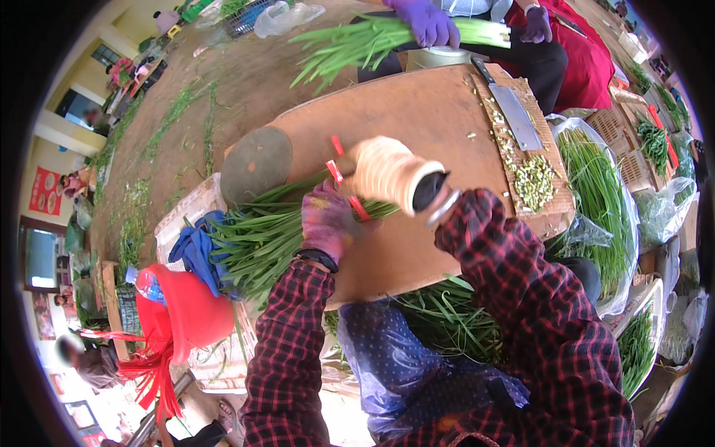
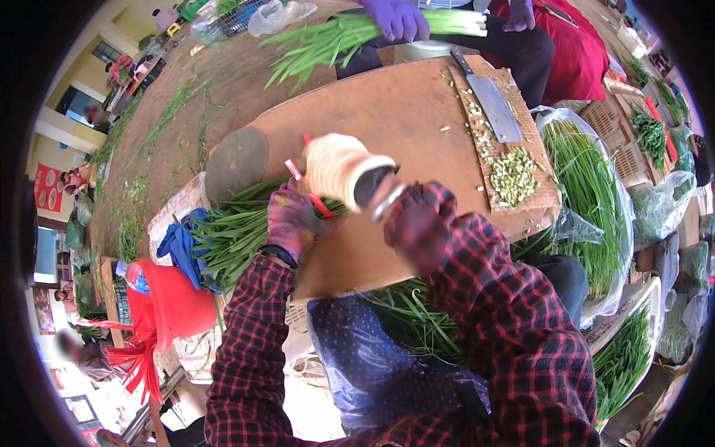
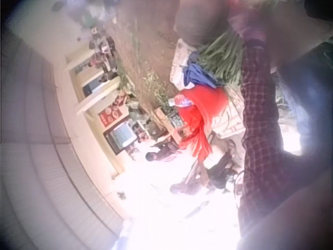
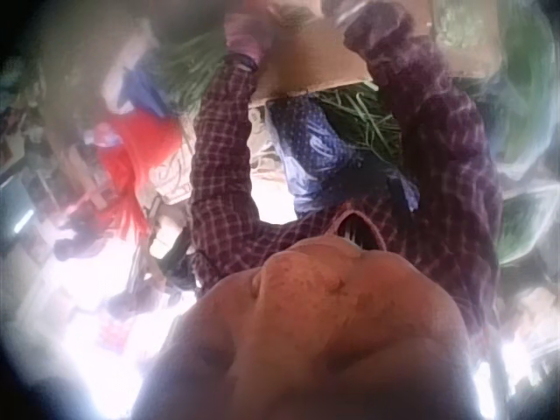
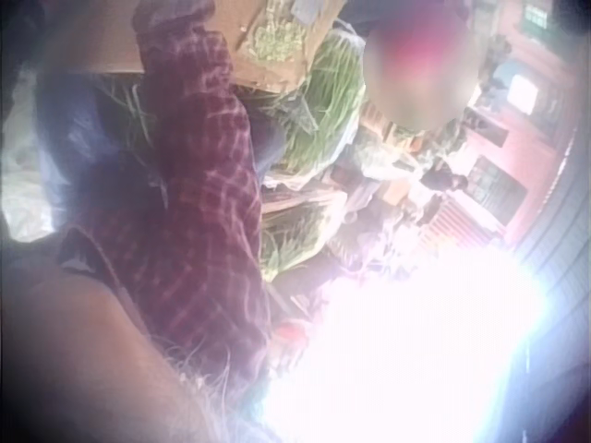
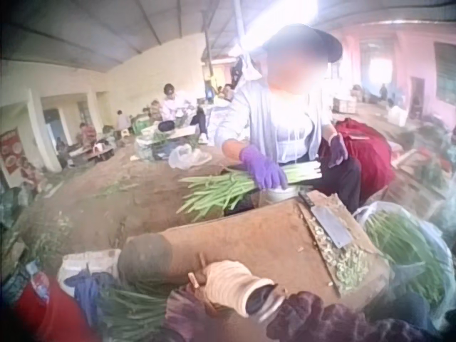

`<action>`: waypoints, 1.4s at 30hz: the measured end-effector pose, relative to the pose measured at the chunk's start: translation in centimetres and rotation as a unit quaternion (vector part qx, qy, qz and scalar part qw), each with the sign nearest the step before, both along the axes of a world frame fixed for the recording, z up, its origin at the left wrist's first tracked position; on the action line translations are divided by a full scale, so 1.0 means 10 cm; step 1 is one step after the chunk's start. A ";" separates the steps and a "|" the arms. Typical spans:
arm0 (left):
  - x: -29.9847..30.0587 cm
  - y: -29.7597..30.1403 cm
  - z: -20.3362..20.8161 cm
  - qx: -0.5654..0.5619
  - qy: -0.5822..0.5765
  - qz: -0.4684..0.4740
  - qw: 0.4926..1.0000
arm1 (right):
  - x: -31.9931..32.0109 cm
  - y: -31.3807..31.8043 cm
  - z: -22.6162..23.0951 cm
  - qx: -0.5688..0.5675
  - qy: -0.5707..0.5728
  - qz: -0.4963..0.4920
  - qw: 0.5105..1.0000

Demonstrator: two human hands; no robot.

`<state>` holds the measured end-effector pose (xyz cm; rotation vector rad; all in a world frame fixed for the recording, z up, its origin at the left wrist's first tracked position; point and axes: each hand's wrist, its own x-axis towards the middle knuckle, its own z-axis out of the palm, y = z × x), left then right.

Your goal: The person organizes bunches of chives by hand, stripping away loose leaves, evening out the ends, and securing the bundles with red ties before placing them into a plastic crate.

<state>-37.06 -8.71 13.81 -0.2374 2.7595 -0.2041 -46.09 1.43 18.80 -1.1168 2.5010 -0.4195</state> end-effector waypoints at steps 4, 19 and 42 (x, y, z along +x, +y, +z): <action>-0.13 -0.18 0.26 0.189 0.021 -0.019 0.982 | -0.65 -0.44 -0.48 -0.075 0.030 -0.110 0.991; -0.41 -0.44 -0.08 0.187 0.017 0.022 0.982 | -1.10 -0.90 -1.03 0.055 -0.047 -0.076 0.994; 0.89 0.72 -0.02 0.102 0.237 -0.086 0.962 | 0.20 0.87 -0.42 -0.128 0.045 -0.124 0.983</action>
